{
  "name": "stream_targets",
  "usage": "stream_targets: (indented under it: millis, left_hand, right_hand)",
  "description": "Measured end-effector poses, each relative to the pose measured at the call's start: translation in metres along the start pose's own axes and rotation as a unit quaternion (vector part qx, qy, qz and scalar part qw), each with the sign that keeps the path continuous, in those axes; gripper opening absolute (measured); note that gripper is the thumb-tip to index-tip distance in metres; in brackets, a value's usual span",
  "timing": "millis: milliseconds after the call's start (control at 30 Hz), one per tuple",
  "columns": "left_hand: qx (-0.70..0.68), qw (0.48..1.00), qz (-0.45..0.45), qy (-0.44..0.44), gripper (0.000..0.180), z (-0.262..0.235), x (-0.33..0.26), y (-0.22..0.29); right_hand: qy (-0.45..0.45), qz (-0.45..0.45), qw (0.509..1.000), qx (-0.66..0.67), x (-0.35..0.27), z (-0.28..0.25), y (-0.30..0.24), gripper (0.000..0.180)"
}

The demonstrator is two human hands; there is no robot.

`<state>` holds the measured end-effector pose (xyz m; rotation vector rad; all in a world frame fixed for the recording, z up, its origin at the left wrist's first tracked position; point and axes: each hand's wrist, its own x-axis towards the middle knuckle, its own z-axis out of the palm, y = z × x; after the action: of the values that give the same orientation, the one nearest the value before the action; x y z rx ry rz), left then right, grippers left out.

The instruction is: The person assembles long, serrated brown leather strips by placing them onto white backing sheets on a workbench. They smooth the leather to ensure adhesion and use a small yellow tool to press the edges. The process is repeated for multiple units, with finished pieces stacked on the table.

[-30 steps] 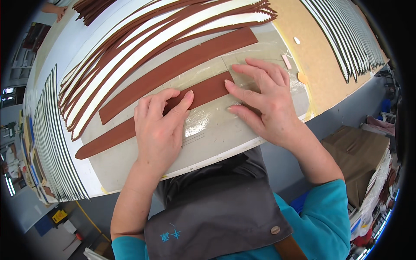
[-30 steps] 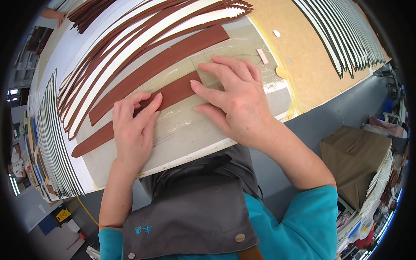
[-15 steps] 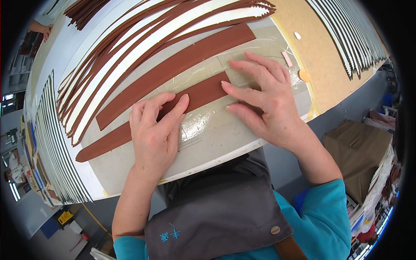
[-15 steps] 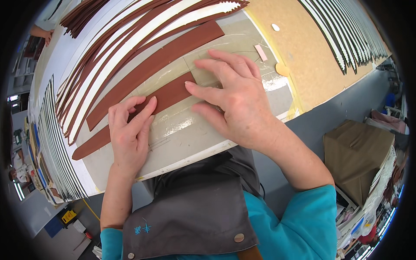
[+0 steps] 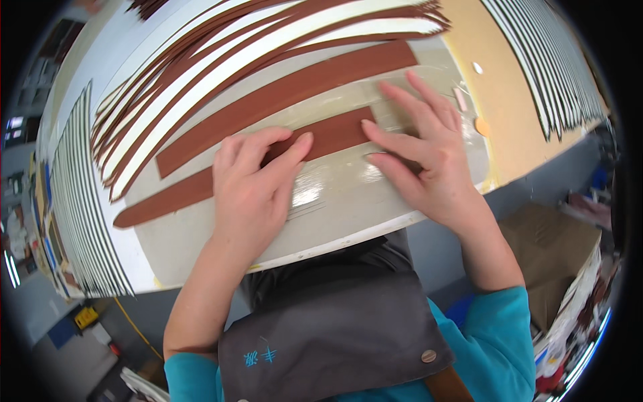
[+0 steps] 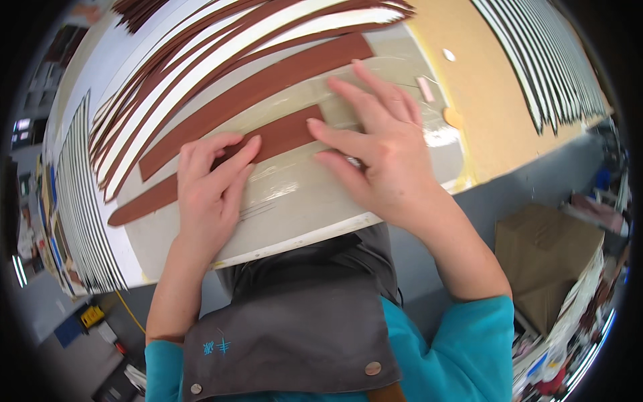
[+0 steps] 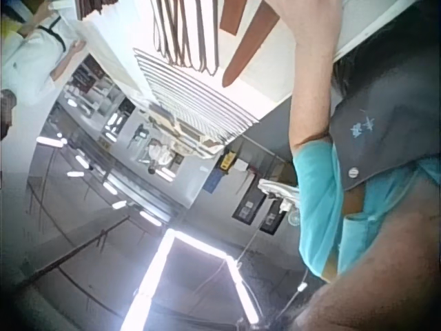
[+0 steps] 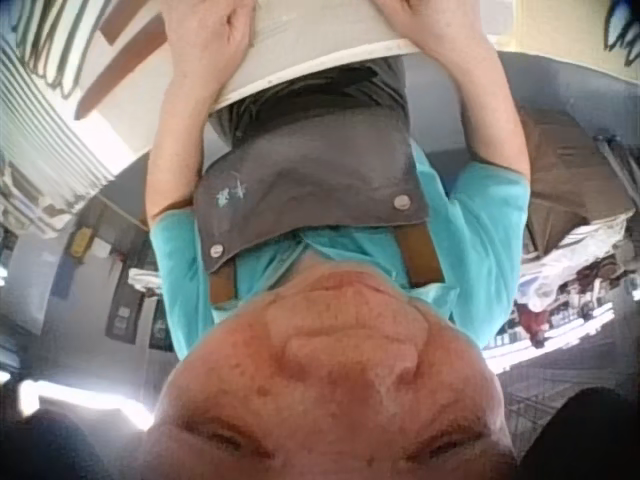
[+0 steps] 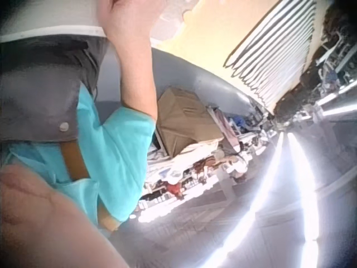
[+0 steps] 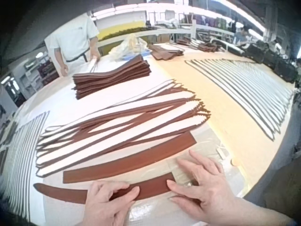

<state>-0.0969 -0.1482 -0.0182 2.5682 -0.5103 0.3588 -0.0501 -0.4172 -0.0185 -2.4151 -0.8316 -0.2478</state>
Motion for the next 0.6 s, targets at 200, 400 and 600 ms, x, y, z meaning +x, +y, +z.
stream_targets:
  millis: [200, 400, 600]
  left_hand:
    - [-0.025, 0.999, -0.020, 0.027, 0.036, -0.009, -0.025, -0.008]
    - [-0.005, 0.999, -0.034, 0.019, 0.041, -0.015, -0.034, -0.007]
    - [0.024, 0.999, -0.024, 0.014, 0.045, -0.011, -0.034, -0.009]
  right_hand:
    - [0.022, 0.002, 0.999, -0.034, 0.000, 0.005, -0.002, 0.032]
    - [0.013, 0.006, 0.999, -0.041, 0.001, 0.004, -0.002, 0.030]
    - [0.009, 0.015, 0.999, -0.038, 0.000, 0.006, 0.000, 0.029]
